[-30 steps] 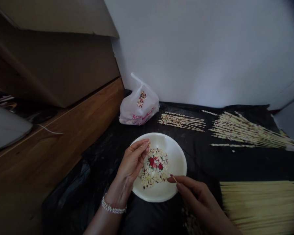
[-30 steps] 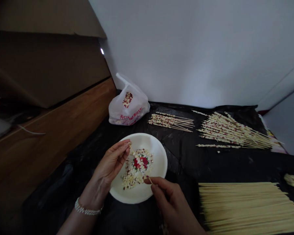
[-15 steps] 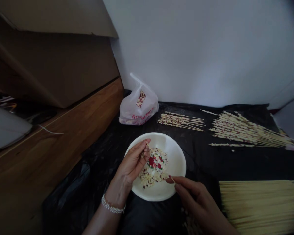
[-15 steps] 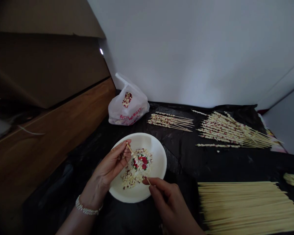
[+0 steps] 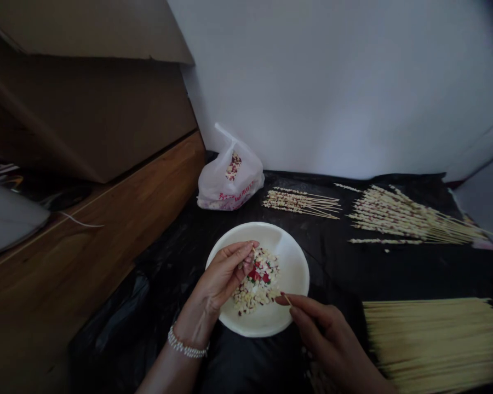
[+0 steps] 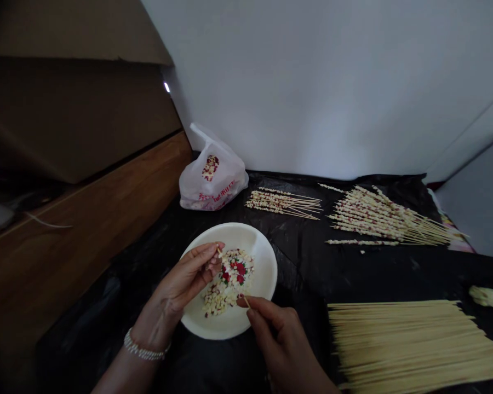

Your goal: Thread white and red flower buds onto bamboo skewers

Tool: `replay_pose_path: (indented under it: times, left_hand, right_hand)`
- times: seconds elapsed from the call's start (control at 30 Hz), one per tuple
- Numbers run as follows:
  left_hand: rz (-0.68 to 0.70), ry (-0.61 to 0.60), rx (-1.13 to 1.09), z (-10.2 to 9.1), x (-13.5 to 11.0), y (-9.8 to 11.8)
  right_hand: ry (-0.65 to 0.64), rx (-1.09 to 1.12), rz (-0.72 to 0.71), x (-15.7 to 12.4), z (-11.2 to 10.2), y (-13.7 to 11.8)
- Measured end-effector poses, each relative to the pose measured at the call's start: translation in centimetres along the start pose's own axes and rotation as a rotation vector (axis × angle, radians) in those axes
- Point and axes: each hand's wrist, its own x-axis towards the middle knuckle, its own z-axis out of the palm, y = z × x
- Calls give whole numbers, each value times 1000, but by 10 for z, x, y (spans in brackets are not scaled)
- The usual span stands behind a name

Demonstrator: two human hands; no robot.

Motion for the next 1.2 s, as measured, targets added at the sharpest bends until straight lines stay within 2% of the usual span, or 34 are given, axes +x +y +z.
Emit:
replay_pose_path:
  times: [0.17,0.23,0.3,0.37,0.43,0.5,0.63,0.8,0.97,1.2]
  left_hand:
    - [-24,-26,74,3,-1,-1]
    - [-37,-1,14,6,0,-1]
    - [-32,109,-138,7,3,0]
    - [-38,273,-320,6,8,2]
    - [-93,369,-412,2,13,3]
    - [-137,364,-416,-1,16,4]
    - [-178,245,-354,0,12,6]
    - [-115,151,-270,3,4,4]
    - [-69,184,-298,-1,6,0]
    - [-16,254,-257,6,4,1]
  right_hand:
    - [-5,46,29,2,3,-6]
    - [-16,70,40,3,1,-7]
    - [-40,112,59,5,0,-7]
    - [-72,159,84,5,-1,-5]
    - [-101,188,108,4,0,-2]
    - [-109,199,126,3,0,1]
    - [-88,194,128,4,1,4]
    - [-89,180,146,4,0,0]
    - [-56,167,140,2,-1,-3]
    - [-24,138,118,2,0,-5]
